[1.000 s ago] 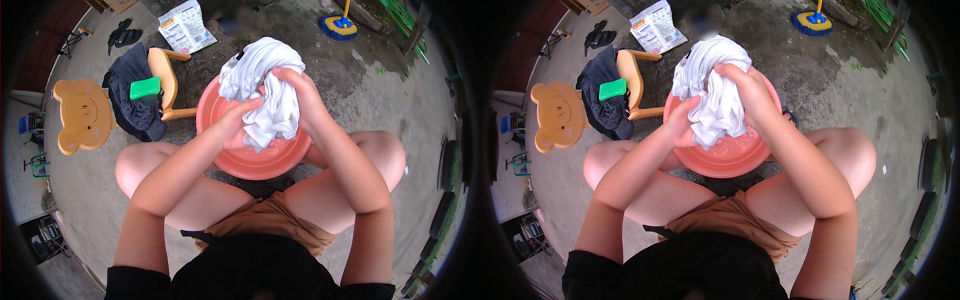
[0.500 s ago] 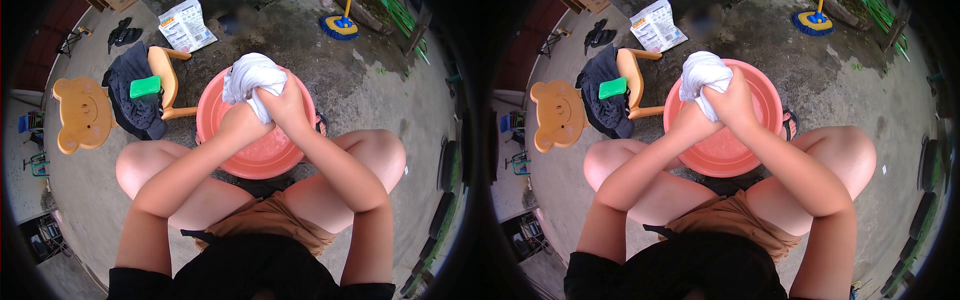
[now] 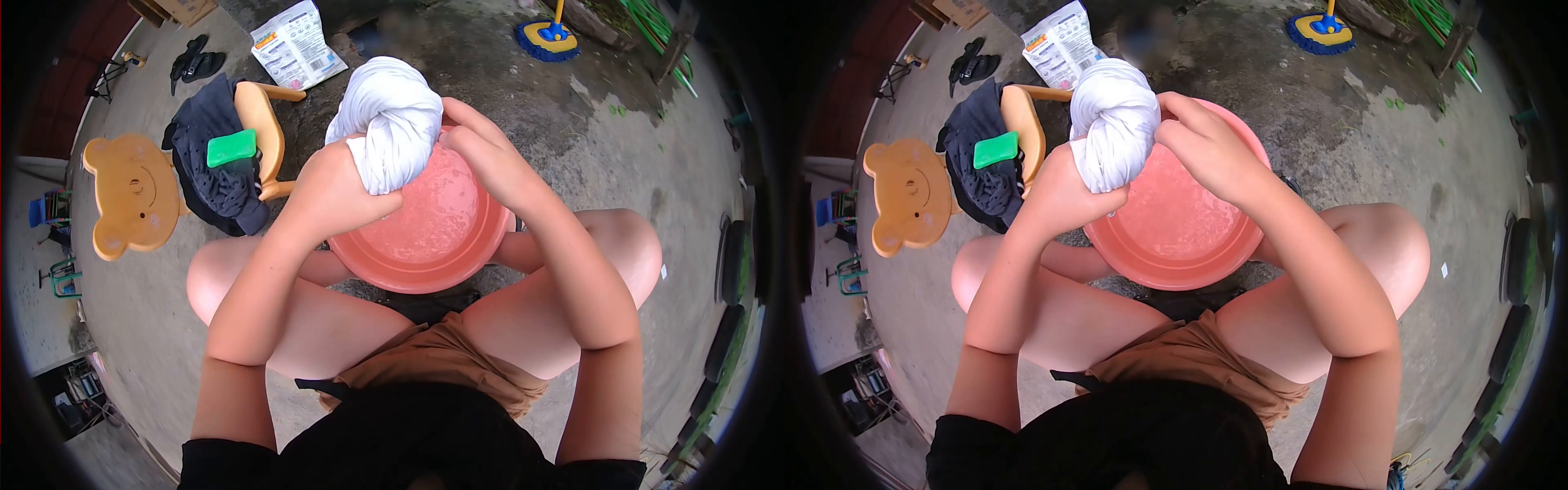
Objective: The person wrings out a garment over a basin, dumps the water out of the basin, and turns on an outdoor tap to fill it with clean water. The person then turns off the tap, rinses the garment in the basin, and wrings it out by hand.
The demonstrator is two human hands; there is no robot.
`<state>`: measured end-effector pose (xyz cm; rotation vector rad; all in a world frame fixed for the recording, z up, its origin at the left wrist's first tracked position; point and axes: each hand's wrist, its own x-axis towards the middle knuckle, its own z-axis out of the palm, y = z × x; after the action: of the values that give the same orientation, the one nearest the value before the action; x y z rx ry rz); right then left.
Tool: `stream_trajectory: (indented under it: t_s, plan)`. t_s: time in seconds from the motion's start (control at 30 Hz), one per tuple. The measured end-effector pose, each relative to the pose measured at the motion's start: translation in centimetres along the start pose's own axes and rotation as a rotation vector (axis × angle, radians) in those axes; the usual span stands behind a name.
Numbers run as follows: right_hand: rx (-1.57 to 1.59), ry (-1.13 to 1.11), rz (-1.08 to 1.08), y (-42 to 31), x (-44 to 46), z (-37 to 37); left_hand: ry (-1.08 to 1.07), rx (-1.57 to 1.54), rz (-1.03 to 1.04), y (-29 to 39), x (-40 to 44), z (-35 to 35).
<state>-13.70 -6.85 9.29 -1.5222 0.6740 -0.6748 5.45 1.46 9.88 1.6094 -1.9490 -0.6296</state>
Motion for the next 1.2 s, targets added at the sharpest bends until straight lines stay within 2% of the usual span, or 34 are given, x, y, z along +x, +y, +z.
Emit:
stream_trajectory:
  t_s: [0.03, 0.07, 0.17, 0.3, 0.4, 0.47, 0.53, 0.67, 0.77, 0.83, 0.93, 1.03, 1.1, 1.2]
  plan:
    - [-0.074, -0.033, -0.054, -0.1, 0.0, -0.4, -0.064, -0.061, -0.052, 0.3, -0.1, -0.7]
    - [-0.416, 0.027, -0.202, 0.8, 0.1, -0.7, -0.082, -0.134, -0.033, 0.4, -0.2, -0.7]
    - [-0.682, 0.182, -0.441, 1.3, 0.3, 0.0, -0.162, -0.360, -0.011, 0.8, -0.5, -0.7]
    - [-0.385, 0.108, -0.544, 4.0, 0.7, 1.4, -0.298, -0.597, -0.033, 2.2, -1.2, 0.0]
    - [-0.269, -0.008, -0.397, 3.5, -0.2, 1.9, -0.333, -0.632, -0.071, 2.3, -1.5, -0.4]
    - [-0.246, -0.059, -0.370, 3.1, -0.3, 2.0, -0.377, -0.635, -0.069, 2.1, -1.6, -1.0]
    - [-0.210, -0.116, -0.369, 3.0, -0.2, 2.1, -0.385, -0.772, -0.126, 1.7, -1.9, -1.0]
    - [-0.159, -0.100, -0.338, 3.7, -0.1, 2.5, -0.413, -0.867, -0.173, 0.7, -1.9, -1.5]
    - [-0.008, -0.106, -0.297, 4.4, 0.4, 2.9, -0.667, -1.000, -0.361, 0.5, -1.7, -2.4]
    - [0.114, -0.111, -0.209, 4.6, 0.5, 3.0, -0.583, -1.038, -0.340, 1.1, -2.4, -1.5]
    - [0.196, -0.048, -0.268, 5.4, 0.7, 3.2, -0.612, -1.136, -0.389, 0.9, -2.7, -0.7]
    - [-0.093, 0.173, -0.456, 6.7, 1.3, 3.4, -0.814, -1.263, -0.324, 0.2, -1.7, -0.4]
    - [-0.081, 0.186, -0.334, 6.2, 0.9, 2.9, -0.768, -1.225, -0.281, 0.3, -1.7, -0.1]
    - [-0.136, 0.221, -0.248, 3.0, 0.2, 1.5, -0.450, -0.872, -0.228, 1.4, -2.0, 0.1]
